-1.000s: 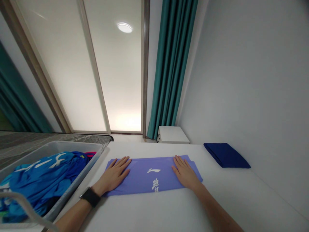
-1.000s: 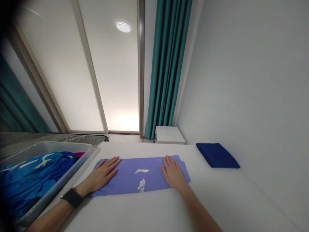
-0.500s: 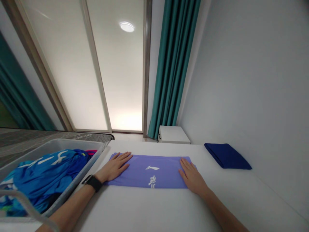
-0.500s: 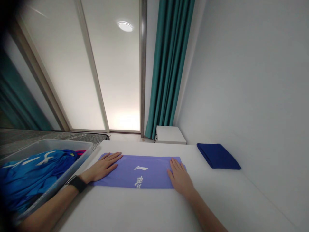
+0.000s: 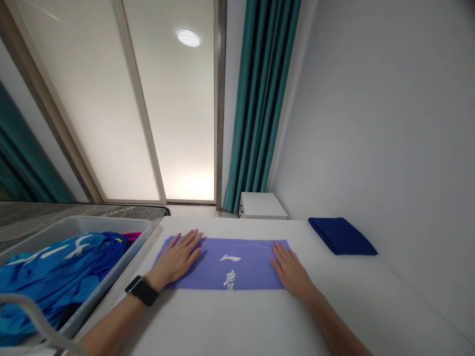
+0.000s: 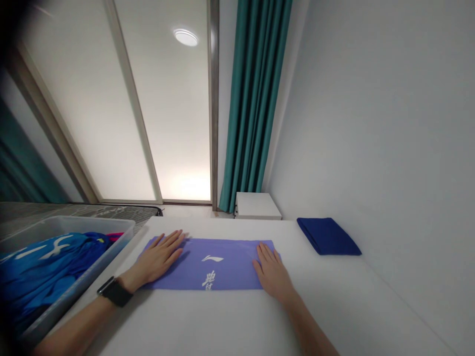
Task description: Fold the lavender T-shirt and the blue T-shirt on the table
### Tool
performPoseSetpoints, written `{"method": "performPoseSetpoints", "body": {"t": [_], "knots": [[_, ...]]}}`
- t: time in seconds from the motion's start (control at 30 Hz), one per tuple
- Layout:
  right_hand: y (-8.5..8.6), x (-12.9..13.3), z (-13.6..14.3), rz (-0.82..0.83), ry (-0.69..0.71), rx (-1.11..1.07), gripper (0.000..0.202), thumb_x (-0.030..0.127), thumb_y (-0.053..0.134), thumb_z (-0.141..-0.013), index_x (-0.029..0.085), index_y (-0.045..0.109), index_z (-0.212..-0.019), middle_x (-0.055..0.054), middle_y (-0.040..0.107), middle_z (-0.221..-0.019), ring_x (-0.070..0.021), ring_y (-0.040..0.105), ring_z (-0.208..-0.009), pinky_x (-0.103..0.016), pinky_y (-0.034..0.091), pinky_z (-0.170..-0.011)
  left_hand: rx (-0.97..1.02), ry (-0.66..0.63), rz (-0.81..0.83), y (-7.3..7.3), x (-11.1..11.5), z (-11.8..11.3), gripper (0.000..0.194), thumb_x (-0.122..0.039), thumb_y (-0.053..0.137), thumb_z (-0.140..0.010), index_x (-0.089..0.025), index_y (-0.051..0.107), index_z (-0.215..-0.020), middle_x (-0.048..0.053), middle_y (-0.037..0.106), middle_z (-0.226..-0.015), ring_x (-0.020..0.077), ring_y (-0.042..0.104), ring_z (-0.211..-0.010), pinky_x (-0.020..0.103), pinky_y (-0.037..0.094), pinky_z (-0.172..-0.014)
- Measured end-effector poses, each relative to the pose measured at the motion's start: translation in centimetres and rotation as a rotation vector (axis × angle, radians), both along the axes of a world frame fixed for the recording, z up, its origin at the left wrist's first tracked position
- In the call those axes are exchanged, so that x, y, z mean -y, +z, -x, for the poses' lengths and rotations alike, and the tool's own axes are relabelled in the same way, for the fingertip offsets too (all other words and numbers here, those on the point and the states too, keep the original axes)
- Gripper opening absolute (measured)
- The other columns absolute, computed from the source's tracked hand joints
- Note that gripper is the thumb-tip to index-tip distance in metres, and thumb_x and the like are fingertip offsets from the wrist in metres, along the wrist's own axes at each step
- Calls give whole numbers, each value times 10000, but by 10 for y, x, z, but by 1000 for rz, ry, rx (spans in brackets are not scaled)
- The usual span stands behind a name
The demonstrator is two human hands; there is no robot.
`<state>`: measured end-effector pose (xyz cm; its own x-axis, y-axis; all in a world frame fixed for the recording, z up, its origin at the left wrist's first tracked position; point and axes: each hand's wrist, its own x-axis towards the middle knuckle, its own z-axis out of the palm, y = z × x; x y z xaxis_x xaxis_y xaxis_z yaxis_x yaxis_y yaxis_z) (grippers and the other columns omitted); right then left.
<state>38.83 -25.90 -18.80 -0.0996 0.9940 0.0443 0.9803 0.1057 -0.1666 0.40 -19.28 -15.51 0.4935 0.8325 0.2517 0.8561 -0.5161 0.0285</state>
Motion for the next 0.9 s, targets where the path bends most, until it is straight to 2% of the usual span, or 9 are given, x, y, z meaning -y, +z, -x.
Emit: {"method": "performPoseSetpoints", "body": {"t": [0.13, 0.23, 0.33, 0.43, 0.53, 0.67, 0.8, 0.9], "knots": [[0, -2, -2, 15, 5, -51, 645, 463, 171, -982, 101, 315, -1496, -97, 244, -1571, -201, 192, -1458, -426, 110, -1191, -1, -216, 17, 10, 20, -64, 575, -530, 234, -998, -246, 333, -1488, 54, 346, -1545, 201, 327, -1417, 428, 228, -1163], [-4, -7, -19, 11, 2, -116, 624, 438, 169, -981, 120, 303, -1502, -89, 279, -1563, -186, 209, -1453, -434, 90, -1194, 24, -364, 27, 10, 33, -120, 566, -504, 284, -994, -228, 335, -1485, 61, 357, -1541, 205, 335, -1412, 420, 246, -1160], [-9, -13, -50, -23, -157, -146, 587, 371, 181, -972, 132, 346, -1482, -103, 335, -1541, -205, 258, -1437, -480, 120, -1180, 76, -457, 26, 2, 38, -169, 549, -479, 305, -993, -220, 350, -1475, 67, 379, -1530, 213, 357, -1400, 429, 265, -1153], [-12, -16, -78, -92, -269, -153, 519, 323, 231, -956, 158, 519, -1354, -120, 469, -1457, -235, 378, -1371, -490, 225, -1135, 108, -480, 32, -12, 39, -205, 550, -475, 302, -990, -210, 365, -1468, 81, 388, -1525, 225, 362, -1396, 445, 259, -1152], [-7, -15, -85, -185, -269, -110, 455, 301, 256, -958, 165, 672, -1082, -133, 637, -1216, -228, 551, -1161, -385, 365, -1021, 107, -428, 50, -24, 39, -222, 566, -473, 266, -994, -174, 381, -1460, 96, 386, -1524, 232, 326, -1414, 453, 220, -1167], [5, -10, -68, -169, -353, 28, 460, 384, 309, -972, 183, 690, -812, -130, 677, -968, -244, 596, -964, -341, 410, -843, 109, -388, 44, -27, 39, -224, 584, -475, 257, -996, -145, 377, -1462, 103, 367, -1533, 217, 301, -1425, 423, 196, -1179], [10, -5, -51, -99, -326, 16, 387, 402, 401, -958, 195, 651, -747, -97, 698, -893, -242, 610, -925, -326, 385, -793, 115, -390, 34, -23, 41, -222, 584, -475, 246, -999, -141, 381, -1459, 105, 363, -1535, 207, 294, -1429, 416, 199, -1177], [10, -5, -49, -72, -295, -53, 373, 347, 351, -990, 199, 642, -808, -78, 720, -874, -210, 643, -869, -296, 379, -765, 111, -395, 30, -24, 41, -222, 572, -470, 250, -999, -154, 390, -1455, 104, 376, -1528, 211, 311, -1422, 427, 205, -1174]]}}
